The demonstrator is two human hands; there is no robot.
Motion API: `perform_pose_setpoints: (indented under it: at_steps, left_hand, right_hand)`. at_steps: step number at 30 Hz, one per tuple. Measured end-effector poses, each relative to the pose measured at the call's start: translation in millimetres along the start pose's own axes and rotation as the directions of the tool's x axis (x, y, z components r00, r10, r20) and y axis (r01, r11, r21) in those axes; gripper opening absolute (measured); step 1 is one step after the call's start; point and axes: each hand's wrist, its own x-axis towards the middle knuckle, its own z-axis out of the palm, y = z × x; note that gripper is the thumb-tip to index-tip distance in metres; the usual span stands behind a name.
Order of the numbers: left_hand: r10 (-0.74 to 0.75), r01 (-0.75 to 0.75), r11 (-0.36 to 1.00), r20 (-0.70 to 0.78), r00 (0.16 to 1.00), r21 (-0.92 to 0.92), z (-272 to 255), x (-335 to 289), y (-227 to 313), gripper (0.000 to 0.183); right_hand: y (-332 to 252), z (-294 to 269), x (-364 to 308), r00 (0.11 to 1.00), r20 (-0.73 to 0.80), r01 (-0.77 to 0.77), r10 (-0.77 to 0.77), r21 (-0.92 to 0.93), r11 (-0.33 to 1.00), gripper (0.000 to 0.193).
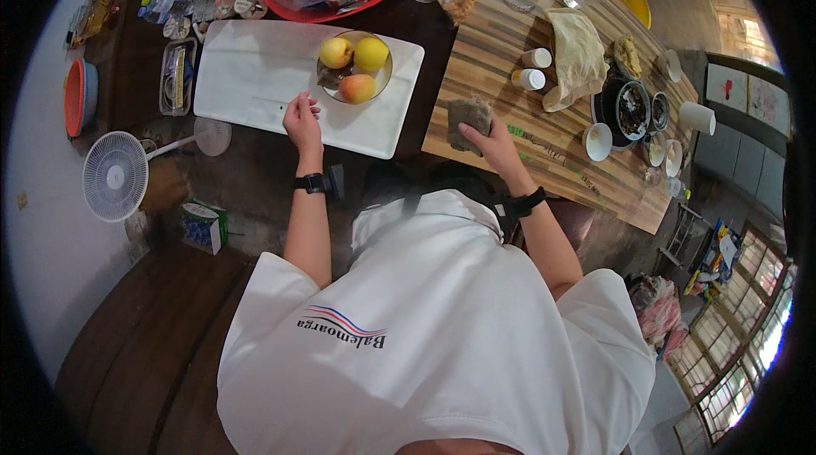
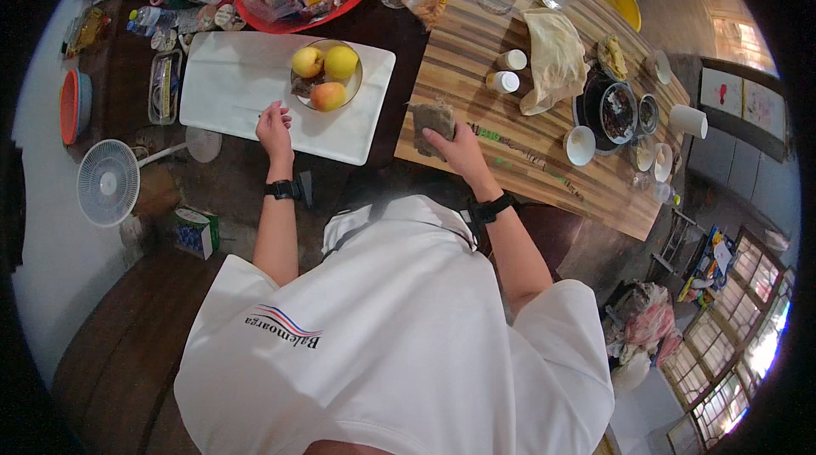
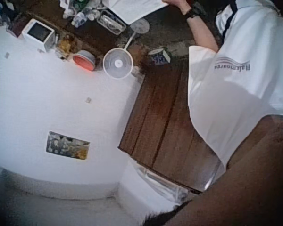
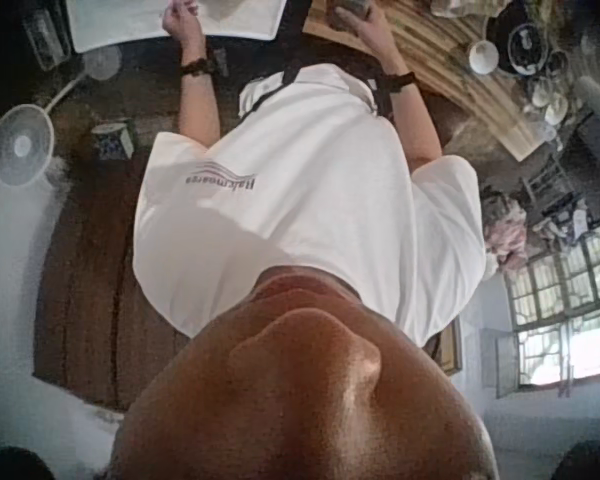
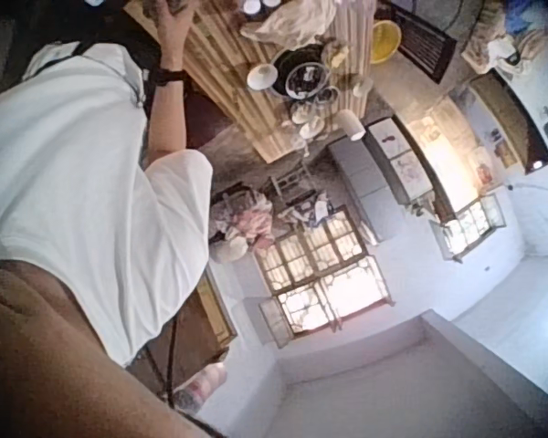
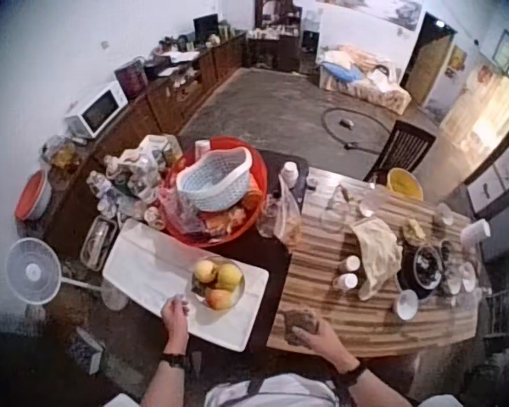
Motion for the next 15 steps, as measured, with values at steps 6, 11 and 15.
perform_pose_setpoints:
  at_steps: [6, 11, 15]
  left_hand:
    - [-0.359, 0.378, 0.925, 0.240, 0.902, -0.040, -13.7, 30.3, -47.7, 0.032]
    - [-0.384, 0.407, 0.914, 0.327, 0.863, -0.001, 5.1, 45.2, -46.0, 0.030]
    - [-0.350, 0.350, 0.934, 0.387, 0.853, 0.072, 12.5, 57.0, -49.0, 0.021]
  right_hand:
    - [-17.6, 24.0, -3.1, 1.000, -0.007, -0.031, 0.031, 0.009, 0.999, 0.047]
    - [-19.2, 33.8, -9.1, 0.999, -0.044, -0.014, 0.015, 0.012, 1.000, 0.046]
    - [-21.3, 41.3, -16.1, 0.998, -0.057, -0.010, 0.014, 0.068, 0.998, 0.046]
